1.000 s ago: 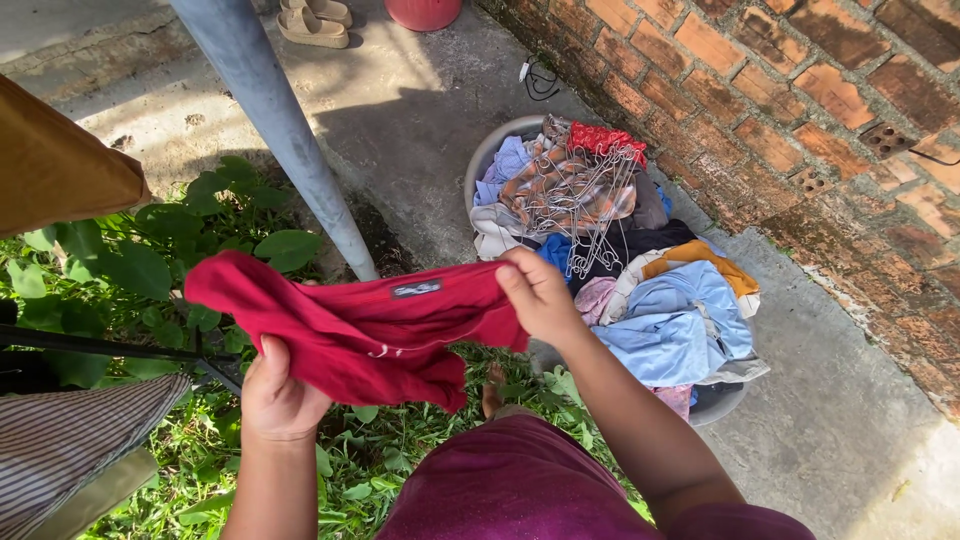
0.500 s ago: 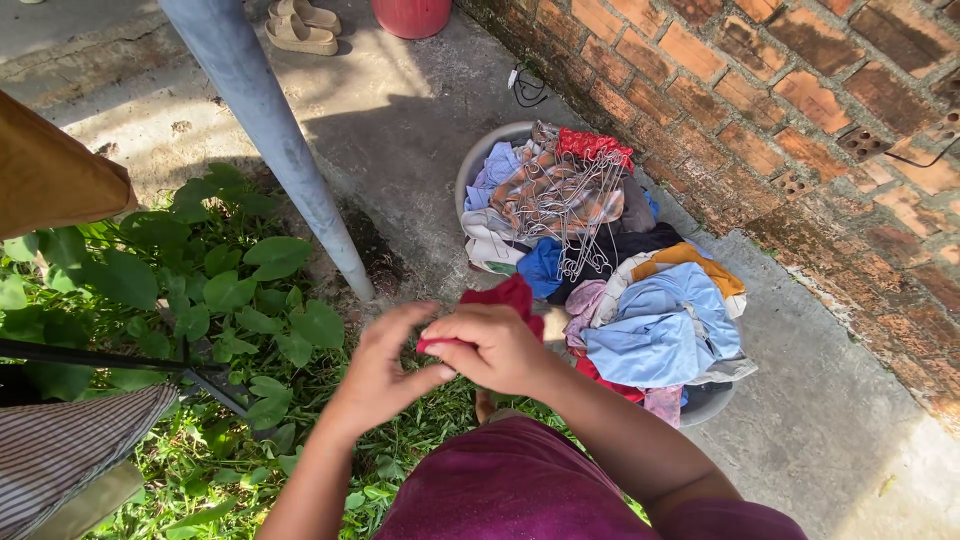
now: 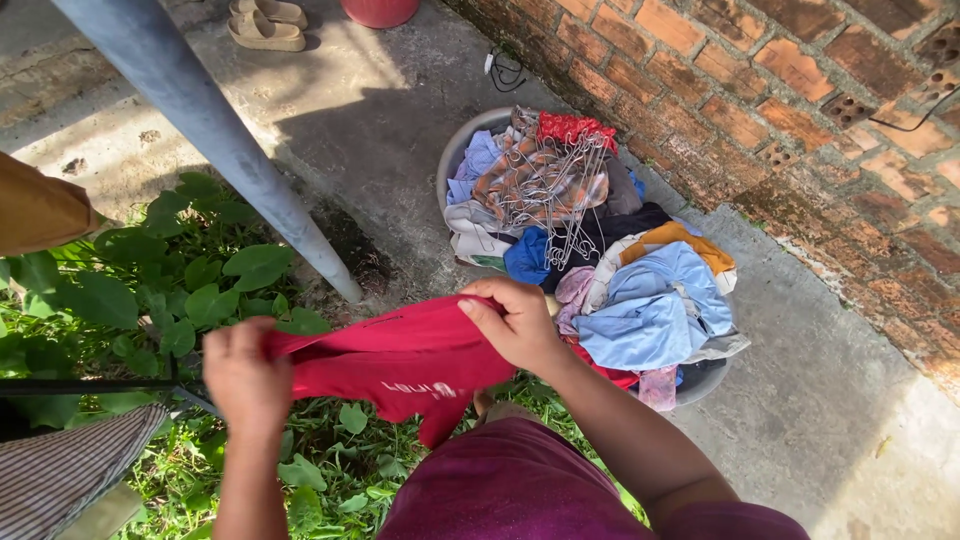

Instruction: Hanging laundry from a basin onto hangers and then onto an outdoor drying rack.

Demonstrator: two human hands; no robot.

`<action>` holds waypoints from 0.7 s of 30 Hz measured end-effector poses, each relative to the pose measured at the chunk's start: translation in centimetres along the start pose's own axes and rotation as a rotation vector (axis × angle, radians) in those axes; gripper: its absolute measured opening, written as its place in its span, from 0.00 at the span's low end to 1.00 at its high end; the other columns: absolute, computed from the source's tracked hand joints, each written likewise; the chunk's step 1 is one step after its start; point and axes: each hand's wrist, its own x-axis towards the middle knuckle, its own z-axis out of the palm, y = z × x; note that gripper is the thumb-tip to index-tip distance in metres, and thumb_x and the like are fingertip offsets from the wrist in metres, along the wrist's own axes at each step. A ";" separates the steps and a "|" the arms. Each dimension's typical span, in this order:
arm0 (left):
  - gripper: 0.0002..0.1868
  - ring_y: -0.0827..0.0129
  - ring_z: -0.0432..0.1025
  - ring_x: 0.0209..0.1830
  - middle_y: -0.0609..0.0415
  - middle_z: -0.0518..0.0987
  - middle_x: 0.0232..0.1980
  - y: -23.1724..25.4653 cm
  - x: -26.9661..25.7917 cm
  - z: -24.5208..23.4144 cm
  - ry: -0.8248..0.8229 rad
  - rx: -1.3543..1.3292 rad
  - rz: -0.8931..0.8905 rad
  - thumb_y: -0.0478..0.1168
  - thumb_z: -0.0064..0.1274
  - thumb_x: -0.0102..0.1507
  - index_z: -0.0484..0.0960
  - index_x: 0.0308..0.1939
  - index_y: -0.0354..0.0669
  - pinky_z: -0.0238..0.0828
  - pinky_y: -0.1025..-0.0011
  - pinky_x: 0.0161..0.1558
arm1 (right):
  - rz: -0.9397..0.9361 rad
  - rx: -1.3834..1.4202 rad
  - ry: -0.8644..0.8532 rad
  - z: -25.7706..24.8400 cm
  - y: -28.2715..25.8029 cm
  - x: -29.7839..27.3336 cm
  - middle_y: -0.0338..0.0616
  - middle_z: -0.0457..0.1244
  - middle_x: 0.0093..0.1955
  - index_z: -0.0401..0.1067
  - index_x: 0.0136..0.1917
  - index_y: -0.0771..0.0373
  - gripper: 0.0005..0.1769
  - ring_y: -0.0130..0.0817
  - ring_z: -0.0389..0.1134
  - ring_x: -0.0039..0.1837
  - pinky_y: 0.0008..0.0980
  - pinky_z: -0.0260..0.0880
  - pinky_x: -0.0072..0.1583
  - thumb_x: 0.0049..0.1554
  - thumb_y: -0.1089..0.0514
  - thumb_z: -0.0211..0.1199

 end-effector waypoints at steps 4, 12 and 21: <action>0.21 0.55 0.76 0.42 0.45 0.80 0.45 -2.1 1.7 -1.4 -0.121 -0.083 -0.159 0.29 0.63 0.54 0.83 0.51 0.48 0.74 0.60 0.46 | 0.082 0.057 0.066 0.3 3.8 -0.1 0.45 0.72 0.47 0.76 0.51 0.69 0.06 0.29 0.72 0.47 0.28 0.73 0.51 0.62 0.63 0.66; 0.11 0.76 0.77 0.39 0.57 0.82 0.43 -0.6 3.3 1.3 -0.361 -1.171 -0.558 0.24 0.49 0.64 0.76 0.48 0.40 0.78 0.76 0.43 | 0.231 0.031 0.086 1.0 14.0 -1.4 0.44 0.72 0.48 0.77 0.51 0.67 0.09 0.27 0.73 0.48 0.26 0.73 0.51 0.60 0.59 0.67; 0.08 0.80 0.69 0.26 0.57 0.79 0.31 6.3 6.5 6.6 -0.600 -0.752 -0.335 0.27 0.58 0.61 0.80 0.44 0.36 0.67 0.79 0.29 | 0.477 -0.041 0.149 -2.0 29.0 -0.9 0.39 0.71 0.39 0.78 0.51 0.65 0.10 0.21 0.68 0.38 0.26 0.70 0.43 0.60 0.56 0.68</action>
